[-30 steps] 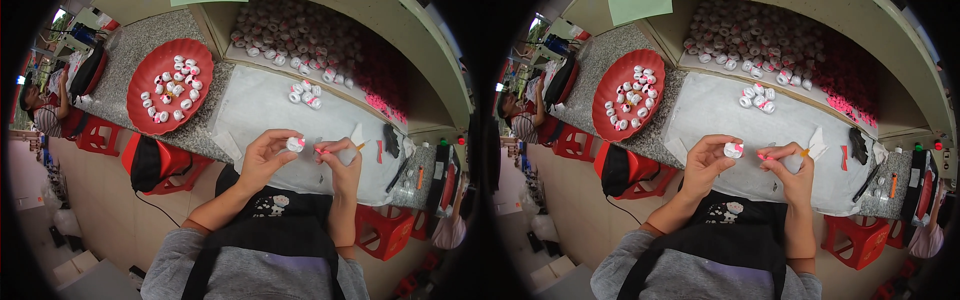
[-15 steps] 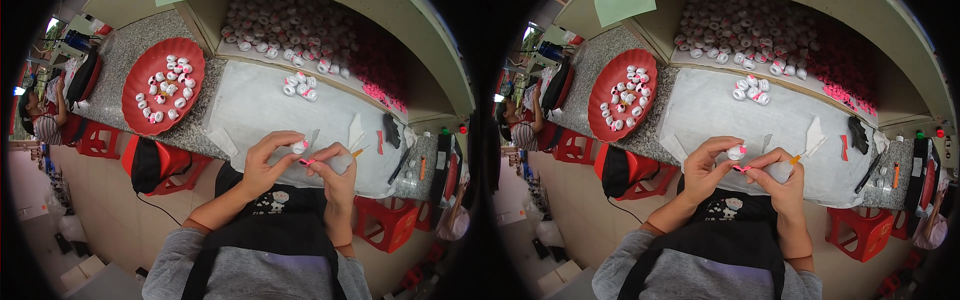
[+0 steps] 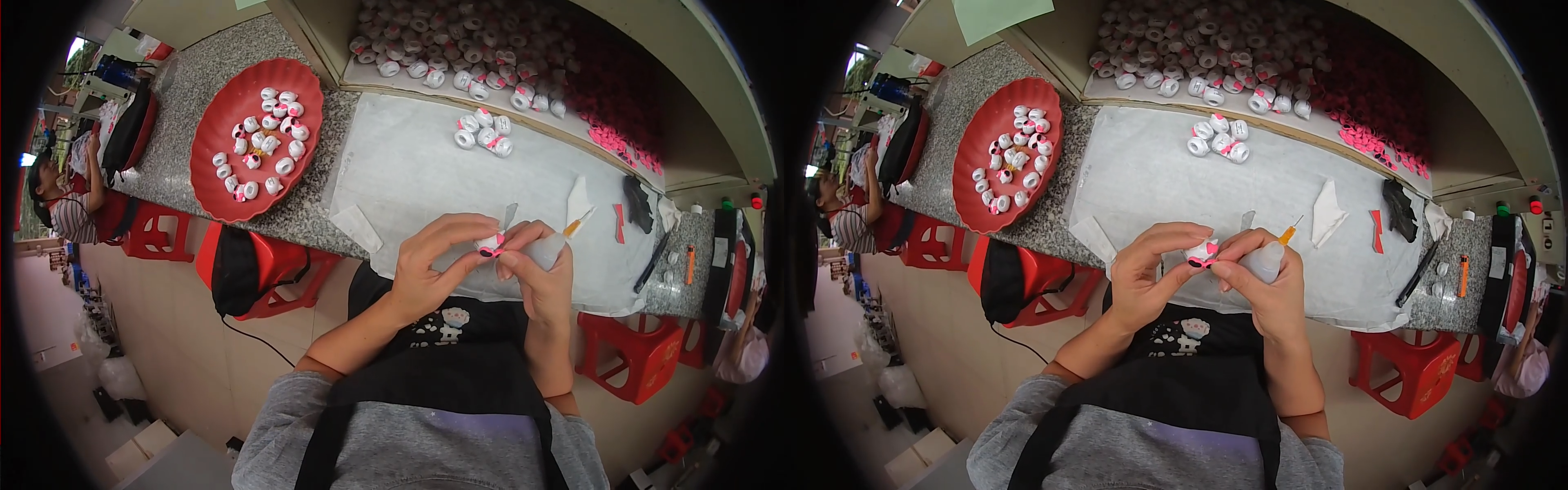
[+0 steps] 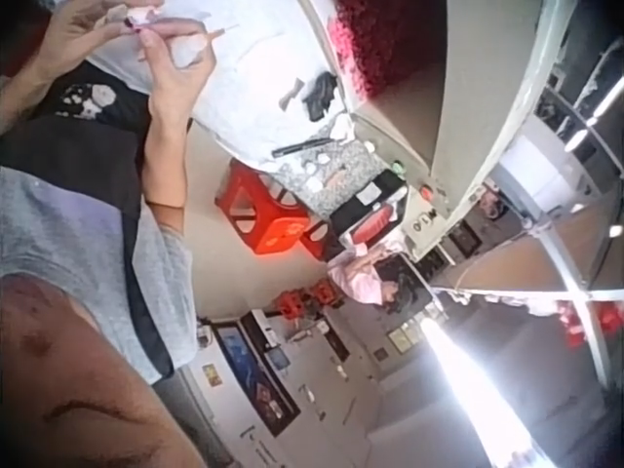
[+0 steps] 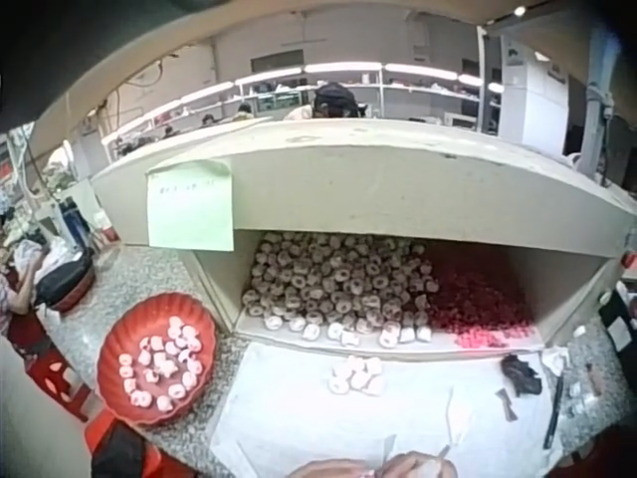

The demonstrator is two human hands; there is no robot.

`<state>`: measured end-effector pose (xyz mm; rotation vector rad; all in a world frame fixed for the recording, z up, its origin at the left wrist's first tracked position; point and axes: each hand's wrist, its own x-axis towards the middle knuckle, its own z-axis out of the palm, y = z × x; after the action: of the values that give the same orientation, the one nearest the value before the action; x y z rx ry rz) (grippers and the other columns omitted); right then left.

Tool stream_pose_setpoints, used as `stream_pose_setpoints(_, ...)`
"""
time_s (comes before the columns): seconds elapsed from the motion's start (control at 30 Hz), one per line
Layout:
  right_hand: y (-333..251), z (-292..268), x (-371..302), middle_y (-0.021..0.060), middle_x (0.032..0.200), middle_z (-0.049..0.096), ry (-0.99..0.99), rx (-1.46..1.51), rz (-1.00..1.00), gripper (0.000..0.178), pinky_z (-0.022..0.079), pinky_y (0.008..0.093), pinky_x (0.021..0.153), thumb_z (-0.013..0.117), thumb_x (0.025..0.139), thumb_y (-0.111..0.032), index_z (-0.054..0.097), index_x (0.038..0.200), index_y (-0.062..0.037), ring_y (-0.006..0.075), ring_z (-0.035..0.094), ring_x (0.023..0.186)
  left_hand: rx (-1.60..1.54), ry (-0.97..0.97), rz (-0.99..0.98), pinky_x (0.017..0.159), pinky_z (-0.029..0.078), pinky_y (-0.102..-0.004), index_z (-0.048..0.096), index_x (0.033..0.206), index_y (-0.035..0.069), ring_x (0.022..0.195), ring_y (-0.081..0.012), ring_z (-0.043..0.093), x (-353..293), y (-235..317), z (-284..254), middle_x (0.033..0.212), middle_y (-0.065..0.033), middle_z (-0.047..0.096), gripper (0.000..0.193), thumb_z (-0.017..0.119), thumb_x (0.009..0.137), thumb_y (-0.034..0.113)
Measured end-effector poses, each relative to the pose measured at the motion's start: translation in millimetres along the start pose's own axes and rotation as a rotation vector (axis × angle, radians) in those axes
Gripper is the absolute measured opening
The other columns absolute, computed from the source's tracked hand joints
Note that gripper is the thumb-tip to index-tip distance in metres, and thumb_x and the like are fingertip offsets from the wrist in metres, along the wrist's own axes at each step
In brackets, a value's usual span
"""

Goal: Assembling small toy components by applying glue and attaching parts at a factory workbench.

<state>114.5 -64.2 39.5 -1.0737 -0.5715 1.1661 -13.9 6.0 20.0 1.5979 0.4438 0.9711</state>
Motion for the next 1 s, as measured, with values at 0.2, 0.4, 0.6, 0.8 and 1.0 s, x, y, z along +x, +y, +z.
stream_pose_setpoints(0.2,-1,1,-2,0.0106,0.073,0.048,0.001,-0.008,0.023,0.011,0.039,0.0215,0.048,0.058,0.065,0.004,0.048,0.07,0.0018,0.0128,0.047,0.052,-0.164,-0.058,-0.008,0.08,0.038,-0.0307,0.052,0.093,-0.001,0.093,-0.0225,0.049,0,-3,-3,0.099,-0.0165,0.051,0.027,0.057,0.066,-0.006)
stream_pose_setpoints(0.4,5,3,-4,0.0071,0.075,0.048,0.03,-0.208,-0.212,0.023,0.039,0.0198,0.05,0.061,0.061,0.004,0.048,0.08,0.0018,0.011,0.048,0.055,-0.477,-0.031,-0.144,0.085,0.035,-0.0341,0.05,0.093,-0.002,0.094,-0.0226,0.049,-2,0,-3,0.098,-0.0159,0.051,0.024,0.056,0.07,-0.002)
stream_pose_setpoints(0.6,-1,8,-4,0.0064,0.082,0.056,-0.109,-0.166,-0.06,0.033,0.04,0.0194,0.062,0.063,0.063,0.004,0.052,0.094,0.0006,0.0079,0.05,0.069,-0.515,-0.054,-0.199,0.093,0.027,-0.0371,0.051,0.094,-0.002,0.096,-0.0202,0.048,-3,-1,-4,0.096,-0.0125,0.053,0.023,0.055,0.071,-0.001)
stream_pose_setpoints(0.8,4,2,-5,0.0063,0.081,0.056,-0.11,-0.106,-0.068,0.026,0.04,0.0191,0.059,0.064,0.063,0.002,0.054,0.087,0.0009,0.0075,0.051,0.068,-0.486,-0.07,-0.135,0.094,0.024,-0.0417,0.052,0.089,0.0,0.094,-0.0235,0.05,-3,-5,-2,0.094,-0.0143,0.054,0.019,0.056,0.07,0.001)
stream_pose_setpoints(1.0,5,5,-7,0.0104,0.073,0.055,-0.07,-0.09,-0.06,0.03,0.042,0.0206,0.049,0.065,0.058,0.003,0.05,0.083,0.0027,0.0135,0.053,0.058,-0.49,-0.063,-0.078,0.094,0.022,-0.0448,0.055,0.086,0.003,0.092,-0.0221,0.051,-4,-8,-1,0.09,-0.0109,0.057,0.017,0.058,0.07,0.004)
